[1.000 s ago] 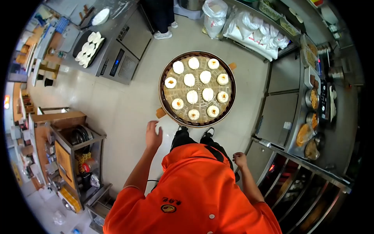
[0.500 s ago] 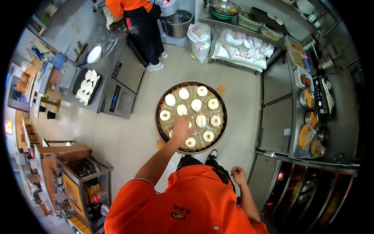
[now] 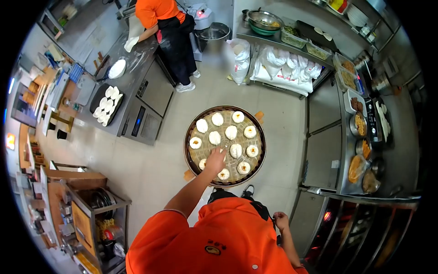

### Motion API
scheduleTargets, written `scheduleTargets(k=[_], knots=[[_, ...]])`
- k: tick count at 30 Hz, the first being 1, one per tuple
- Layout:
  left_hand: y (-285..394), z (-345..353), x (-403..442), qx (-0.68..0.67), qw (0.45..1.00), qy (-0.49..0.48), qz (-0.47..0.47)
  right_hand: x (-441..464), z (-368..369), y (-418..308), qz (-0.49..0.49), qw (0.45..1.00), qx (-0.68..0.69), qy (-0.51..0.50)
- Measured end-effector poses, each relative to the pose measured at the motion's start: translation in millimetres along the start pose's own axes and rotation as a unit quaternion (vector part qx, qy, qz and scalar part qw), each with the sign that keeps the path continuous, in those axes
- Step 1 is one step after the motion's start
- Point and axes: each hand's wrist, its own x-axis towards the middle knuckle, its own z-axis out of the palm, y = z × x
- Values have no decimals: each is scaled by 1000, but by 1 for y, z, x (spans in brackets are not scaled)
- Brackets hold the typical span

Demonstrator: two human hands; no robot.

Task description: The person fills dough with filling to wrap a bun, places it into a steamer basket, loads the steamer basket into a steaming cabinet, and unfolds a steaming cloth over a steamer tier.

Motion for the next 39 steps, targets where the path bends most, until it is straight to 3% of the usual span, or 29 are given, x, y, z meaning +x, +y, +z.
scheduleTargets(k=[10, 14, 17, 19, 22, 23, 26, 28, 30, 33, 36, 38, 39], knots=[[18, -19, -8, -26, 996, 44, -73, 0, -9, -2, 7, 999, 14, -33], [-7, -19, 29, -78, 979, 166, -93, -2, -9, 11, 15, 1000, -2, -2], [-19, -31, 58, -12, 987, 146, -62, -6, -4, 16, 12, 1000, -16, 11], [-27, -38, 73, 29, 998, 24, -52, -14, -6, 20, 16, 1000, -5, 11], [-42, -28, 87, 22, 999, -21, -21, -30, -7, 11, 13, 999, -39, 3], [-44, -26, 90, 20, 1000, -20, -13, -32, -6, 12, 13, 1000, 7, 4], [-40, -26, 89, 47, 999, 15, 7, -40, -4, 14, 10, 998, 55, 9], [-29, -38, 86, 41, 999, 8, -32, -45, -5, 26, 11, 998, 57, 13], [-32, -31, 82, 37, 998, 36, -28, -43, -4, 37, 3, 999, -25, 34], [-37, -24, 81, 44, 997, 42, -42, -44, -5, 42, 31, 999, -34, 9], [-26, -33, 58, 49, 992, 119, -2, -35, -6, 48, 6, 1000, -25, 8], [-18, -50, 38, -62, 976, 210, 15, -30, -8, 36, -2, 999, -34, 12], [-14, -66, 23, -84, 979, 185, -32, -26, -7, 28, -8, 999, -42, 18]])
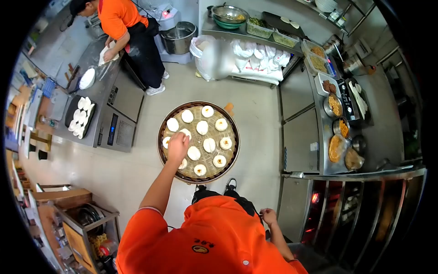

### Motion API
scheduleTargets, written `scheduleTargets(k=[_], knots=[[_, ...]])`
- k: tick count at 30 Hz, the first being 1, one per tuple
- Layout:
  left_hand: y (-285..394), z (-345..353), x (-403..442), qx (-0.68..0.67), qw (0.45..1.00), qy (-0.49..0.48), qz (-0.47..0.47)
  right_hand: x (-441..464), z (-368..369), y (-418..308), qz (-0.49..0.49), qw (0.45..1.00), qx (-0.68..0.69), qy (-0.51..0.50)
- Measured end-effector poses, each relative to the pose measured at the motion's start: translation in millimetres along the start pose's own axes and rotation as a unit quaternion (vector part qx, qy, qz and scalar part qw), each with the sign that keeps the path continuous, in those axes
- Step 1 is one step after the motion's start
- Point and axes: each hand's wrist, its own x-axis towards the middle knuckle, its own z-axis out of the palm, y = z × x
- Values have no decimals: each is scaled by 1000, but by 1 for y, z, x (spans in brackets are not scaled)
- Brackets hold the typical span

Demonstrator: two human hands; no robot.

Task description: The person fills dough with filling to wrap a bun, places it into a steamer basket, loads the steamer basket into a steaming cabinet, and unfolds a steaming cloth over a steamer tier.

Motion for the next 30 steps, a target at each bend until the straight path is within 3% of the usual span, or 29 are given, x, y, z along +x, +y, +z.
scheduleTargets(k=[4, 5, 7, 9, 10, 12, 13, 15, 17, 19, 22, 27, 30], knots=[[-47, -38, -56, -9, 987, 63, -149, 45, -3, -13, -41, 999, 4, -14], [-78, -42, -74, -23, 980, 64, -186, 57, 0, -16, -75, 997, 14, -22], [-166, -39, -123, 45, 976, 71, -199, 51, 2, -75, -49, 998, -37, -26], [-242, -50, -189, 125, 951, -74, -274, 84, 12, -72, -127, 985, -113, -28], [-295, -45, -238, 257, 934, -153, -197, 90, 11, -79, -158, 975, -156, -16], [-268, -71, -264, 198, 841, -253, -437, 87, 15, -99, -206, 963, -171, 19], [-264, -66, -269, 169, 805, -275, -498, 91, 20, -101, -201, 958, -205, 30], [-243, -29, -261, 86, 823, -314, -466, 100, 37, -92, -138, 984, -110, 26], [-218, 6, -238, 41, 841, -363, -398, 77, 36, -99, -131, 972, -185, 61], [-199, 36, -219, 10, 848, -405, -341, 54, 28, -101, -97, 965, -245, -1], [-177, 52, -203, -17, 846, -443, -296, 50, 33, -58, -44, 964, -257, 58], [-169, 55, -192, -38, 839, -471, -269, -2, 22, 46, 153, 949, -275, 23], [-178, 45, -194, -47, 835, -473, -277, -30, 31, 111, 340, 873, -294, -189]])
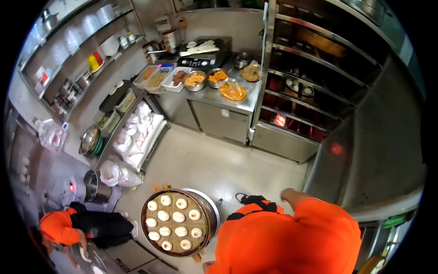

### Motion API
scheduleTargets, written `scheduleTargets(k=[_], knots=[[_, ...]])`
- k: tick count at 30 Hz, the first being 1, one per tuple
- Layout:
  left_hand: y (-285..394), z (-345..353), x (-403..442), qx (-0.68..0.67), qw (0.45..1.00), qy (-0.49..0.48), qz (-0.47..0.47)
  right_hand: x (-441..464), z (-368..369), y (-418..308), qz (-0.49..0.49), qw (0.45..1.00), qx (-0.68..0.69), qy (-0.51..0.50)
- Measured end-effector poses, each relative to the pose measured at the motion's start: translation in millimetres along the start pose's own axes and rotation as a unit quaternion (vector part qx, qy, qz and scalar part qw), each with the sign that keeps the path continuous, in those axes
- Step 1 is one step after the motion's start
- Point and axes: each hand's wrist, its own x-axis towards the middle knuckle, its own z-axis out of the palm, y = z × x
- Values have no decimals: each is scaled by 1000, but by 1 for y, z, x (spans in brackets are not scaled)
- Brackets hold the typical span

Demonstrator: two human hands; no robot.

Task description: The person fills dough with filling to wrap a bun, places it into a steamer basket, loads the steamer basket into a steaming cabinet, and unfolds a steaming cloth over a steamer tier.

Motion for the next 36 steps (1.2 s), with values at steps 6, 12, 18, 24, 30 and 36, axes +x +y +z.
scheduleTargets(k=[6, 12, 18, 24, 30, 36], knots=[[-36, -4, -13, -56, 998, -5, -27, -34, 132, 74, -98, 985, 83, 112], [-71, -12, -8, -436, 877, -177, -99, -17, 139, 60, -105, 921, 365, 89], [-66, 10, -50, 72, 996, 43, -24, 15, 87, 20, -134, 905, 403, 25], [-52, 17, -45, 199, 976, 63, 58, 36, -53, -54, -149, 942, 297, 55], [-45, 24, -55, 104, 986, 125, 39, -26, -164, -171, -387, 842, 310, 211], [-74, 46, -57, 94, 992, 78, 25, -54, -160, -217, -436, 844, 273, 151]])
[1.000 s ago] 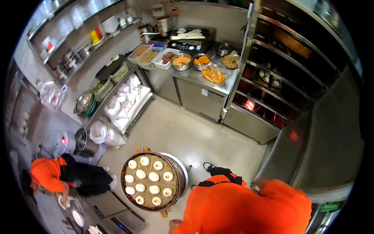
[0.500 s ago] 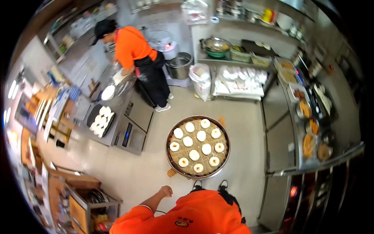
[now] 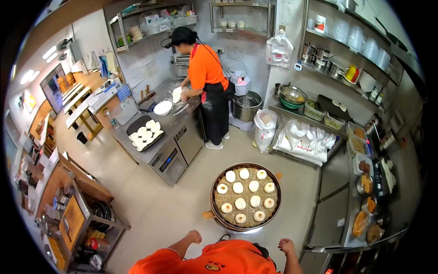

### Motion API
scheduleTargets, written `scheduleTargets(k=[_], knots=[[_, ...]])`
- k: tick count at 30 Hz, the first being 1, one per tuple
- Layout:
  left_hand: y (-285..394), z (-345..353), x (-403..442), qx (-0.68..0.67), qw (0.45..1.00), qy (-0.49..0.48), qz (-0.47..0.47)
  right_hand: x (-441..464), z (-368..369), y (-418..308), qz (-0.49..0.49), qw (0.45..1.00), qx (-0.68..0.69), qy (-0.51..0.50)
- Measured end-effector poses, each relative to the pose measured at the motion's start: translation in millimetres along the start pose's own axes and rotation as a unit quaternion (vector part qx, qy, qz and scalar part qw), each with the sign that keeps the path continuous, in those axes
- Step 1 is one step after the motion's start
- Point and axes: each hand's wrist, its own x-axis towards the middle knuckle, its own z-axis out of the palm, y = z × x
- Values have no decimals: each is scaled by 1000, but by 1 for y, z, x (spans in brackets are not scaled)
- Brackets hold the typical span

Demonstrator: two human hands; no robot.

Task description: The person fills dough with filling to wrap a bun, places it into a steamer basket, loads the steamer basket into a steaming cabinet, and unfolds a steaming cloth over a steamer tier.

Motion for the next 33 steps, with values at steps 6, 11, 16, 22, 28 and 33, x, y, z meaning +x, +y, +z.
scheduleTargets(k=[6, 11, 16, 22, 28, 33], knots=[[-7, 29, -26, -95, 992, -3, -77, 18, -5, 102, 171, 976, -98, -90], [-11, 44, -28, 95, 994, -10, -46, 51, -43, 195, 223, 912, -237, -250], [5, 37, -34, 246, 968, -50, -10, 61, -53, 192, 205, 848, -254, -418], [20, 16, -26, -30, 997, 3, -68, 40, -22, 159, -280, 818, -456, -211], [27, 15, -26, -147, 979, 86, -114, 9, -3, 110, -19, 969, -221, -114], [30, 19, -31, -56, 982, 132, -125, 3, -12, 119, 160, 980, -73, -93]])
